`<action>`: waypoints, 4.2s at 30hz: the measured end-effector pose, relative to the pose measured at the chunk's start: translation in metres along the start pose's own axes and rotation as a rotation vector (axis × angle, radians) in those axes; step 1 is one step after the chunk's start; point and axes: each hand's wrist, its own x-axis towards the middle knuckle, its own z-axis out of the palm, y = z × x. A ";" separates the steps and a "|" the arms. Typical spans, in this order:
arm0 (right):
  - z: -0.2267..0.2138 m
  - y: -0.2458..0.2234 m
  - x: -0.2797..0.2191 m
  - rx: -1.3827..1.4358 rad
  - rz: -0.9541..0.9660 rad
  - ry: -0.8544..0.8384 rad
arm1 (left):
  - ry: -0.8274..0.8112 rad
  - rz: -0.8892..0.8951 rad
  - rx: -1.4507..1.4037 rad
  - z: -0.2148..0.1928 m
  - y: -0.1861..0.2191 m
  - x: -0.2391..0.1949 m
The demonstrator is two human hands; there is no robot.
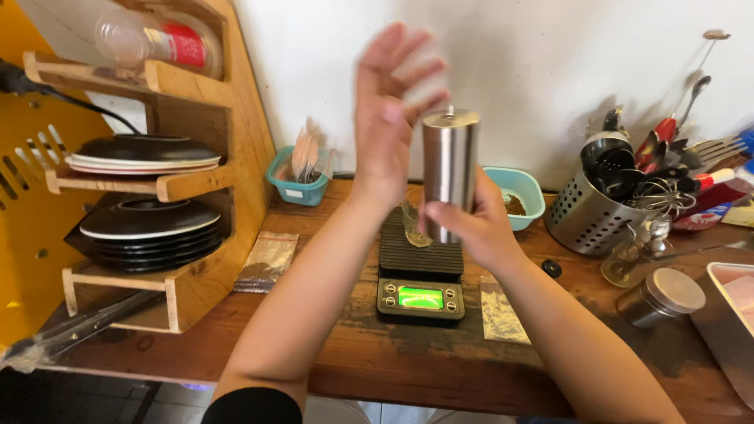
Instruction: The person pours coffee grounds from a plastic bag into a glass on a digital scale, then transfers the grounds into a manual grinder. They grind the coffee and pour the grounds into a small metal cup. Finally, they pour the grounds from the cup into a new plastic bag and seal it.
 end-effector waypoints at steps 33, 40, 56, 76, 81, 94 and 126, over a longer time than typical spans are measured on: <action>0.028 -0.011 -0.011 -0.399 0.155 0.242 | 0.234 -0.635 -0.032 0.025 0.043 0.017; 0.031 -0.018 -0.012 -0.381 0.126 0.198 | 0.294 -0.706 -0.237 0.018 0.036 0.027; -0.053 -0.066 0.002 -0.481 0.248 0.364 | 0.265 -0.875 0.662 -0.086 0.000 -0.020; -0.094 -0.037 -0.004 -0.368 -0.019 0.242 | -0.098 -1.110 1.645 -0.134 -0.053 -0.055; -0.098 -0.033 -0.003 -0.349 -0.042 0.221 | -0.160 -1.178 1.709 -0.139 -0.051 -0.050; -0.100 -0.055 -0.009 -0.423 -0.085 0.114 | -0.258 -1.188 1.774 -0.147 -0.053 -0.053; -0.093 0.041 -0.072 -0.870 0.614 0.208 | -0.492 -0.032 1.234 -0.099 0.039 -0.117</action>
